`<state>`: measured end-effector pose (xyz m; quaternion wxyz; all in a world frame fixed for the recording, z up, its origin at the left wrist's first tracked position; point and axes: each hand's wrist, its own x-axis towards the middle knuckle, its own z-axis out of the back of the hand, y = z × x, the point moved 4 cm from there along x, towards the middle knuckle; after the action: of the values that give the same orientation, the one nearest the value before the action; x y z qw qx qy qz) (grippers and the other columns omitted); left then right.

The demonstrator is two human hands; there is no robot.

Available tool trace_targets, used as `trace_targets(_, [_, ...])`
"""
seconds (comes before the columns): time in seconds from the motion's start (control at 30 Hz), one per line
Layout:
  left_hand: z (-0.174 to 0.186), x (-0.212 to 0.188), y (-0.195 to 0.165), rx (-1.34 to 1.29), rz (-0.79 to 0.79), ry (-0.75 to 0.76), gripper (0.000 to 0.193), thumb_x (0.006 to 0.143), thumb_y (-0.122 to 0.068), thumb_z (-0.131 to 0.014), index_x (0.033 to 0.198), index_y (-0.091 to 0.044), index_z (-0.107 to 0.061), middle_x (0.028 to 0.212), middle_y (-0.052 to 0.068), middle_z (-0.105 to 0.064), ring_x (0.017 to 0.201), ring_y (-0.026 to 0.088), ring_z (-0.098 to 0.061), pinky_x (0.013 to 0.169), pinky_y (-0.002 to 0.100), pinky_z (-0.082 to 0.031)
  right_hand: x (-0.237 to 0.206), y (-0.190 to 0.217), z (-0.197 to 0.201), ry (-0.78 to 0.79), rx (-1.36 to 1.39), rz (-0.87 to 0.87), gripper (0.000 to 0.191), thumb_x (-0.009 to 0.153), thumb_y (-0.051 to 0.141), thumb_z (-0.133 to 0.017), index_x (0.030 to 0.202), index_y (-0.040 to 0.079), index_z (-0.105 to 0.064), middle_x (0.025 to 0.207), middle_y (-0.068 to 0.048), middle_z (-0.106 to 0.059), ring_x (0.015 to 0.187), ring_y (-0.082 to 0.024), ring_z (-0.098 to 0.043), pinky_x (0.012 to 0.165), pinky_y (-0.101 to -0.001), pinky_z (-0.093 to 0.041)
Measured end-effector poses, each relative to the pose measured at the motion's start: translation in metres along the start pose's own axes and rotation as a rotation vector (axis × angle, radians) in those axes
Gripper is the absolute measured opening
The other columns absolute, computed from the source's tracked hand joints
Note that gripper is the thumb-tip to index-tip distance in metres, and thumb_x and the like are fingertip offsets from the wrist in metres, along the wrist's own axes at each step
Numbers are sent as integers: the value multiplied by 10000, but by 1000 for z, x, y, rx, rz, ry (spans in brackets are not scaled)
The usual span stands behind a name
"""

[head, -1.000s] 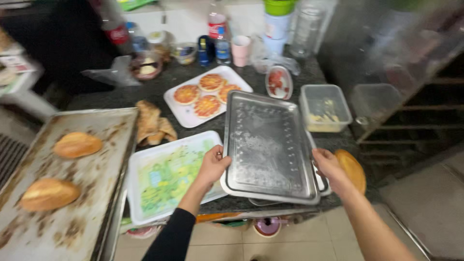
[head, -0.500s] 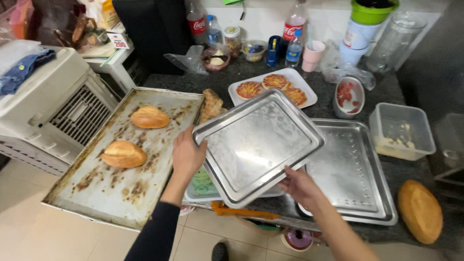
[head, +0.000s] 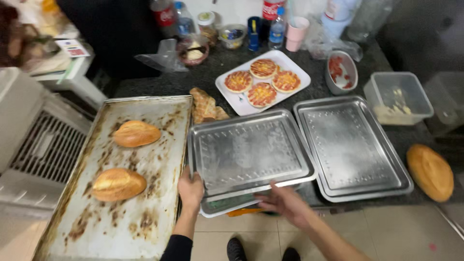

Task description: The person retrieves baking trays from a rack, moves them to a counter, and transfers baked pastries and bread onto serving trays. They then carry the trays to a display cabinet and place them inside for display.

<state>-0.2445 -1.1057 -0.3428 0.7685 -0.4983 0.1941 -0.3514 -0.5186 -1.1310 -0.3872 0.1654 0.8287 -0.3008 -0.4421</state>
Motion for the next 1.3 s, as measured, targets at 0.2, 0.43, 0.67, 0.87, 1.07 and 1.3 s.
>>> trace_targets(0.2, [20, 41, 4, 4, -96, 157, 424, 925, -97, -568, 1312, 68, -621, 1013, 276, -753, 922, 382, -738, 829, 428, -559, -5, 57, 75, -485, -434, 353, 386, 1004, 345, -574, 1278, 85, -654, 1069, -92, -682, 894, -195, -620, 735, -360, -534])
trace_targets(0.43, [10, 43, 3, 330, -260, 207, 349, 881, -101, -612, 1194, 50, -641, 1029, 322, -696, 960, 493, -680, 838, 529, -538, -3, 62, 82, -659, -1277, 387, 294, 937, 289, -683, 1022, 10, -721, 790, -142, -740, 681, -283, -706, 673, -407, -558])
trace_targets(0.67, [-10, 52, 5, 848, -177, 452, 130, 874, -82, -623, 952, -9, -697, 992, 238, -731, 955, 413, -726, 832, 480, -596, 1, 62, 85, -688, -1403, 458, 352, 889, 338, -689, 1085, 52, -753, 915, -160, -782, 845, -330, -767, 774, -417, -590])
trace_targets(0.87, [-24, 50, 3, 1049, -259, 458, 128, 916, -75, -604, 955, -40, -722, 1008, 188, -740, 939, 355, -751, 774, 434, -620, 4, 66, 90, -656, -1318, 201, 372, 902, 350, -671, 1133, 68, -747, 873, -166, -799, 804, -346, -783, 769, -426, -641])
trace_targets(1.07, [7, 25, -25, 953, -279, 326, 288, 919, -294, -667, 1025, -26, -682, 958, 181, -735, 856, 352, -747, 736, 440, -606, -3, 113, 72, -664, -1792, 242, 443, 954, 506, -678, 1003, 100, -847, 838, -119, -791, 823, -266, -745, 825, -376, -583])
trace_targets(1.3, [124, 3, -22, 380, -36, 36, 471, 898, -338, -694, 1282, -64, -686, 1022, 160, -781, 886, 315, -739, 784, 419, -574, 48, 142, -53, -44, -1059, 328, 438, 953, 416, -612, 1147, 42, -730, 993, -88, -778, 848, -205, -738, 723, -380, -592])
